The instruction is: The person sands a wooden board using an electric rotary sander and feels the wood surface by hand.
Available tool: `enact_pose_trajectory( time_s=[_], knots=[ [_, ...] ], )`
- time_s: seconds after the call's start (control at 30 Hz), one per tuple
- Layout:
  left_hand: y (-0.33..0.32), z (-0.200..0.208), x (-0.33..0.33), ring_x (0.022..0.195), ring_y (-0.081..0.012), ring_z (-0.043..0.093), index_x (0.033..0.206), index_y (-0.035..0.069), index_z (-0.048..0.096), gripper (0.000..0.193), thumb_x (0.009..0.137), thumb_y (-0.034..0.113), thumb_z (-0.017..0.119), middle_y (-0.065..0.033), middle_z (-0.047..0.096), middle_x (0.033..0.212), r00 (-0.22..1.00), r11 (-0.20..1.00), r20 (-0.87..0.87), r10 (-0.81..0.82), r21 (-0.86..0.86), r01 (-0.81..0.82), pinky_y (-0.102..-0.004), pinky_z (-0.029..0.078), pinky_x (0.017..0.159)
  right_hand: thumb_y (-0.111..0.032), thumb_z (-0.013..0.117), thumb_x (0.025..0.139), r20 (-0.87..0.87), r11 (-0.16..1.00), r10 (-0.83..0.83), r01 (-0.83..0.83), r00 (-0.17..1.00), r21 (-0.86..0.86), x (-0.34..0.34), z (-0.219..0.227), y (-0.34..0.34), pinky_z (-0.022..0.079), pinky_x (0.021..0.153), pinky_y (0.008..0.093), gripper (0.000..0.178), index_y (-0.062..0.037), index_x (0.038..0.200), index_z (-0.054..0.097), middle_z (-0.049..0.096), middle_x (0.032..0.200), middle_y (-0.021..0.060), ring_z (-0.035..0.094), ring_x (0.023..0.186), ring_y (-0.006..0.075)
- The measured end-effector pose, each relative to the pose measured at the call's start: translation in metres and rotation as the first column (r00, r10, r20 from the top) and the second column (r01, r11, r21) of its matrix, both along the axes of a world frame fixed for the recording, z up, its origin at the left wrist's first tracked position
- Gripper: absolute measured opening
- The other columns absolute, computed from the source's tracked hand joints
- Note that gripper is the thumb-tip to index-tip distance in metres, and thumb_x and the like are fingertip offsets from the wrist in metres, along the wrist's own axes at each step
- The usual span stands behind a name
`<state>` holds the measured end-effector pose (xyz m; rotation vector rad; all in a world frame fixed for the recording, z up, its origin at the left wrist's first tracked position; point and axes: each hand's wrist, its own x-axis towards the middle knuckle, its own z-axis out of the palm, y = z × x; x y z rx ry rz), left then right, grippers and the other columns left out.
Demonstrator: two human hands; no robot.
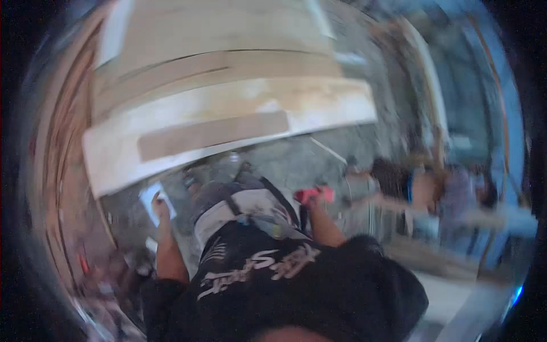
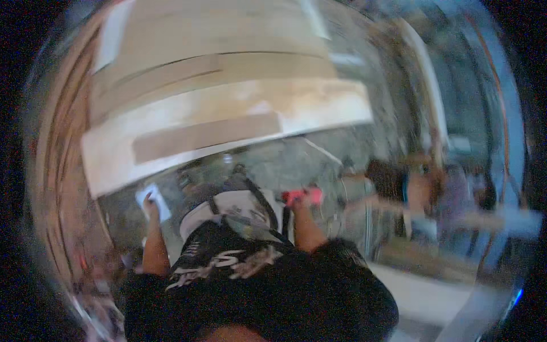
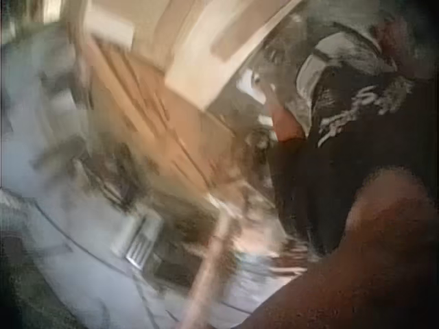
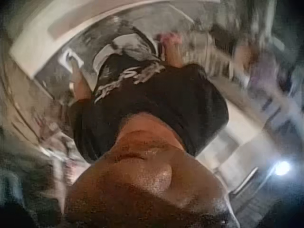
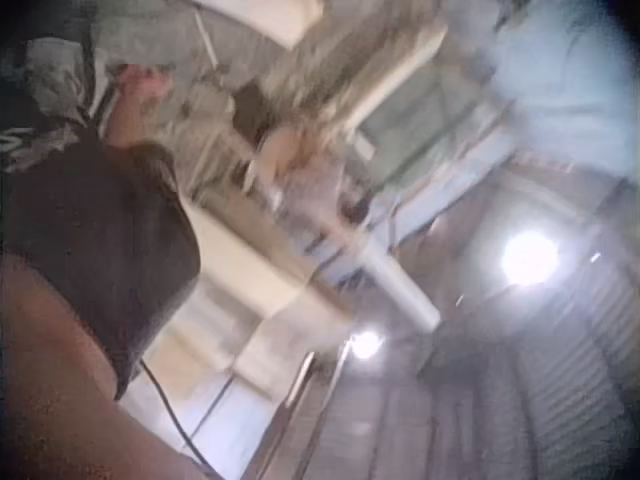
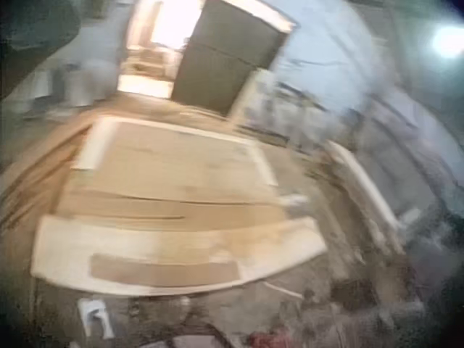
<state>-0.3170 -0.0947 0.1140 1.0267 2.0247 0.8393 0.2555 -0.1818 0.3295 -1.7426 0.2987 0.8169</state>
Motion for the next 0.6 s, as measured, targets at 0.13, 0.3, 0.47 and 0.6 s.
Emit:
enact_pose_trajectory(
  time_s=[0.13,0.3,0.47,0.6],
  knots=[
    [0.048,-0.007,-0.013,0.090,-0.0285,0.071,0.129,0.005,0.070,0.040,0.090,0.007,0.060,-0.0168,0.074,0.100,0.937,0.955,-0.182,-0.297,-0.035,0.295,-0.0395,0.055,0.083,-0.026,0.064,0.086,-0.232,0.867,-0.356,0.412,0.905,0.281,0.035,-0.072,-0.038,0.053,0.071,0.0468,0.016,-0.0110,0.088,0.058,0.061,0.083,0.0051,0.061,0.075,0.0262],
    [0.072,-0.023,-0.014,0.116,-0.0310,0.066,0.130,0.002,0.068,0.039,0.095,0.015,0.059,-0.0211,0.070,0.126,0.923,0.875,-0.064,-0.379,-0.348,0.335,-0.0412,0.049,0.101,-0.023,0.067,0.082,-0.297,0.818,-0.371,0.461,0.880,0.343,0.032,-0.080,-0.068,0.052,0.068,0.0420,0.014,-0.0152,0.081,0.056,0.055,0.074,0.0022,0.058,0.069,0.0242],
    [0.142,-0.070,-0.047,0.137,-0.0381,0.051,0.145,-0.012,0.047,0.065,0.102,0.035,0.061,-0.0314,0.054,0.143,0.962,0.922,-0.036,-0.272,-0.296,0.249,-0.0423,0.038,0.117,-0.024,0.068,0.080,-0.290,0.778,-0.523,0.587,0.802,0.223,0.008,-0.063,-0.080,0.051,0.069,0.0413,0.016,-0.0157,0.081,0.055,0.054,0.073,0.0014,0.057,0.069,0.0242],
    [0.210,-0.110,-0.017,0.150,-0.0437,0.030,0.154,-0.016,0.026,0.083,0.103,0.040,0.059,-0.0339,0.032,0.160,0.977,0.969,-0.016,-0.213,-0.133,0.209,-0.0468,0.026,0.125,-0.030,0.068,0.080,-0.214,0.754,-0.599,0.633,0.772,0.174,0.017,-0.073,-0.142,0.053,0.079,0.0501,0.019,-0.0174,0.084,0.055,0.056,0.080,0.0020,0.058,0.077,0.0259]
  ],
)
